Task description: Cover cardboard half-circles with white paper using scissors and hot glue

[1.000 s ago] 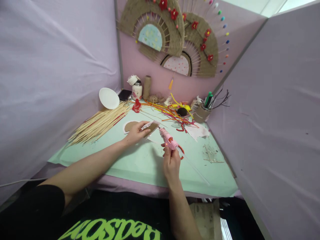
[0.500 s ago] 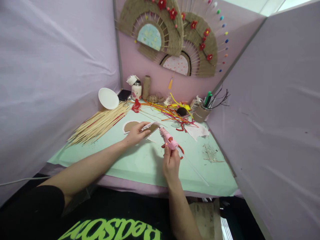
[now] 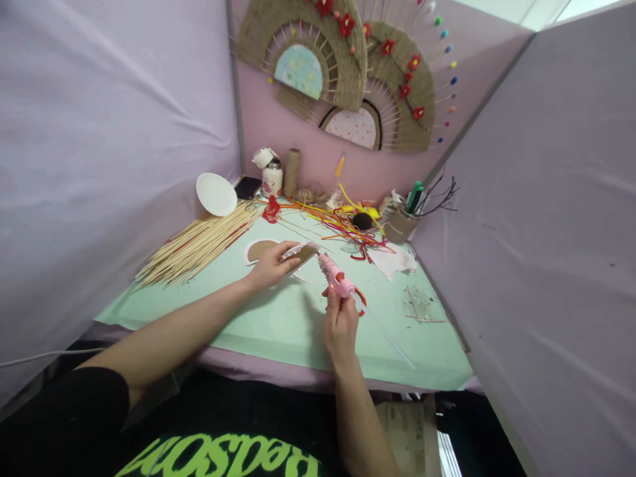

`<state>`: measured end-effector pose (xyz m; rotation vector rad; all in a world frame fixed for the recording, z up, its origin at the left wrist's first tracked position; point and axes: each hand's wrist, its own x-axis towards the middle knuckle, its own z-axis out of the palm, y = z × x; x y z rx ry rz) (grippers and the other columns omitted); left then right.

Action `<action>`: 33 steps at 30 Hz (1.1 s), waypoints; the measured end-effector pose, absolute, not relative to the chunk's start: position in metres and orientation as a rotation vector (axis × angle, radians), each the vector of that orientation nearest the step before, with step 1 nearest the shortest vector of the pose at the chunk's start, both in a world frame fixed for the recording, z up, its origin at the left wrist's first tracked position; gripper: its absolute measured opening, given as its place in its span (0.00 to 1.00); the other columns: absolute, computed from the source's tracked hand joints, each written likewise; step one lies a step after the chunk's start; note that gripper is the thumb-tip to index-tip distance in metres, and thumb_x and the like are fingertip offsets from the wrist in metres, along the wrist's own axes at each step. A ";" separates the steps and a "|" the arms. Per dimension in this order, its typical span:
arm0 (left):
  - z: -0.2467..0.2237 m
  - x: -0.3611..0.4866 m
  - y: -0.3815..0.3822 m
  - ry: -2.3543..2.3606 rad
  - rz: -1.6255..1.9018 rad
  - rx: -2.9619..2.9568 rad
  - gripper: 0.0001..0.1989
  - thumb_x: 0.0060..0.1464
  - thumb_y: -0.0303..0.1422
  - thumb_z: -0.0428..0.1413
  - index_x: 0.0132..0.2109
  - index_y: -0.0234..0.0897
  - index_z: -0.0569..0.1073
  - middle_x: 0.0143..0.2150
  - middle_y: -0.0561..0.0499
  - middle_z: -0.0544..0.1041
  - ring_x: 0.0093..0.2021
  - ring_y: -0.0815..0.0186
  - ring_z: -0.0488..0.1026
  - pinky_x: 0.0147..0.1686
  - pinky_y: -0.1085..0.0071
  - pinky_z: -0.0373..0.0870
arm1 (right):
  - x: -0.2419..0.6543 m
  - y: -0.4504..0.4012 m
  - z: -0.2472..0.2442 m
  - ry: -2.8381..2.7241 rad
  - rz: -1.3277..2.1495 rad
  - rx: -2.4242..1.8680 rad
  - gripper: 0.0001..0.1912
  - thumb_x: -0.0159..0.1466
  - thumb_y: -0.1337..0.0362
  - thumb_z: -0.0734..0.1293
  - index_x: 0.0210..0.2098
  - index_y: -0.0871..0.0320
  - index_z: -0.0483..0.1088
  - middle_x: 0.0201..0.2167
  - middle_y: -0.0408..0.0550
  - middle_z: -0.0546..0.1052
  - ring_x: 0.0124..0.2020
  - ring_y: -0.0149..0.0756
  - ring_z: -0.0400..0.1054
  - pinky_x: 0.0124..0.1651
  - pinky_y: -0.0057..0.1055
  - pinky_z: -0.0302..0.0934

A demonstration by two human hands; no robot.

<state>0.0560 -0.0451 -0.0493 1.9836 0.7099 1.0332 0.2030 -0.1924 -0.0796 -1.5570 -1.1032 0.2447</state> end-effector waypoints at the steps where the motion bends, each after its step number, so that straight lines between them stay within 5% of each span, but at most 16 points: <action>1: -0.049 0.056 -0.045 0.714 1.034 1.989 0.18 0.53 0.33 0.54 0.51 0.36 0.72 0.46 0.47 0.77 0.46 0.59 0.72 0.46 0.67 0.66 | 0.203 -0.192 -0.080 -1.103 0.242 -1.558 0.17 0.67 0.53 0.56 0.42 0.58 0.68 0.35 0.47 0.73 0.28 0.33 0.63 0.33 0.32 0.58; 33: -0.054 0.058 -0.046 0.660 1.014 2.036 0.18 0.52 0.31 0.54 0.51 0.35 0.72 0.49 0.47 0.77 0.48 0.60 0.72 0.45 0.69 0.67 | 0.197 -0.193 -0.079 -1.184 0.157 -1.505 0.13 0.67 0.57 0.57 0.38 0.57 0.68 0.32 0.46 0.73 0.32 0.34 0.65 0.37 0.33 0.59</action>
